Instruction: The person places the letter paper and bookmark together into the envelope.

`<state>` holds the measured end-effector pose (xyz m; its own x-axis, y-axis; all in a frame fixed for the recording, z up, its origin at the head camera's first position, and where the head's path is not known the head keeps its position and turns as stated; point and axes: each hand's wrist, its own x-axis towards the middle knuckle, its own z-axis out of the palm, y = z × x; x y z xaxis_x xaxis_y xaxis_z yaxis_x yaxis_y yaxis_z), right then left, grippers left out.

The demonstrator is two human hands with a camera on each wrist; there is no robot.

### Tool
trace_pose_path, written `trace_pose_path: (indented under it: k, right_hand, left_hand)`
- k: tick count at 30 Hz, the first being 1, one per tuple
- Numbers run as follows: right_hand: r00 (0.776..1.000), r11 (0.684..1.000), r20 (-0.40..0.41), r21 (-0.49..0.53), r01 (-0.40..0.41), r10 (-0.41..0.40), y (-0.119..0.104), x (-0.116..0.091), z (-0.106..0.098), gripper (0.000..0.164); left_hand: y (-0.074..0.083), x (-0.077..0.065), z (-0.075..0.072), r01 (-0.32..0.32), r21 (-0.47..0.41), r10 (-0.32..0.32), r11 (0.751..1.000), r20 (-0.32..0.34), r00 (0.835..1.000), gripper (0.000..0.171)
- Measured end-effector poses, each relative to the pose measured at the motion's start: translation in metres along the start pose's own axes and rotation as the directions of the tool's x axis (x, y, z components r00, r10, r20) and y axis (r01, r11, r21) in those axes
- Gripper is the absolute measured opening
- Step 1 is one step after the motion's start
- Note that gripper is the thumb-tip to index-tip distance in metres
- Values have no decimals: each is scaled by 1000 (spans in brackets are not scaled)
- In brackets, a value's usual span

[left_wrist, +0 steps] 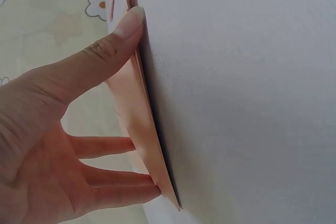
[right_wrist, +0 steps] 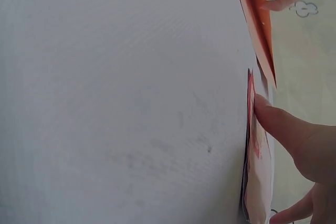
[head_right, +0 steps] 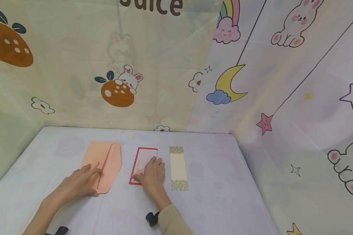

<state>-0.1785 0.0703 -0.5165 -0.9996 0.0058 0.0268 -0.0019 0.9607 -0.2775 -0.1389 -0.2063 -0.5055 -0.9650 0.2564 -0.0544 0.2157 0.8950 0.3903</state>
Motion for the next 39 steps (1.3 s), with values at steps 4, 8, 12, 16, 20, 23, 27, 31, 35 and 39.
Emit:
trace_pose_path:
  k: [4, 8, 12, 16, 20, 23, 27, 31, 35, 39]
  right_hand:
    - [1000, 1000, -9, 5, 9, -9, -2, 0, -4, 111]
    - [999, 997, 22, 78, -31, 29, -2, 2, -5, 110]
    - [994, 974, 69, 204, -97, 84, 1, 4, -6, 109]
    - [991, 953, 100, 278, -119, 94, 6, 6, -7, 104]
    - [988, 927, 132, 354, -125, 83, 13, 7, -9, 94]
    - [987, 893, 145, 433, -127, 70, 20, 10, -9, 80]
    - [987, 848, 163, 521, -100, 16, 32, 14, -9, 58]
    - [986, 816, 165, 574, -73, -28, 41, 16, -11, 44]
    - [983, 759, 182, 642, -103, -21, 48, 16, -13, 37]
    - [975, 693, 221, 707, -141, -27, 51, 14, -15, 33]
  left_hand:
    - [0, -1, -1, 0, -5, 0, 1000, 1, 1000, 69]
    - [0, -1, 0, -4, -3, 4, 1000, -1, 1000, 69]
    - [0, -1, 0, 1, -3, -1, 1000, -1, 1000, 68]
    - [-1, -1, -1, 1, -5, -1, 1000, -3, 1000, 68]
    - [-1, -2, -1, -4, -6, 4, 1000, -7, 1000, 67]
    - [-1, -2, -1, -10, -11, 10, 1000, -7, 1000, 67]
    - [0, -2, -2, -13, -10, 13, 1000, 0, 1000, 68]
    - [0, 0, -2, -5, -3, 5, 1000, 9, 1000, 71]
    - [-1, 1, -1, -1, -5, 1, 1000, 9, 1000, 72]
    - [-2, 1, 0, 6, -8, -6, 1000, 11, 1000, 71]
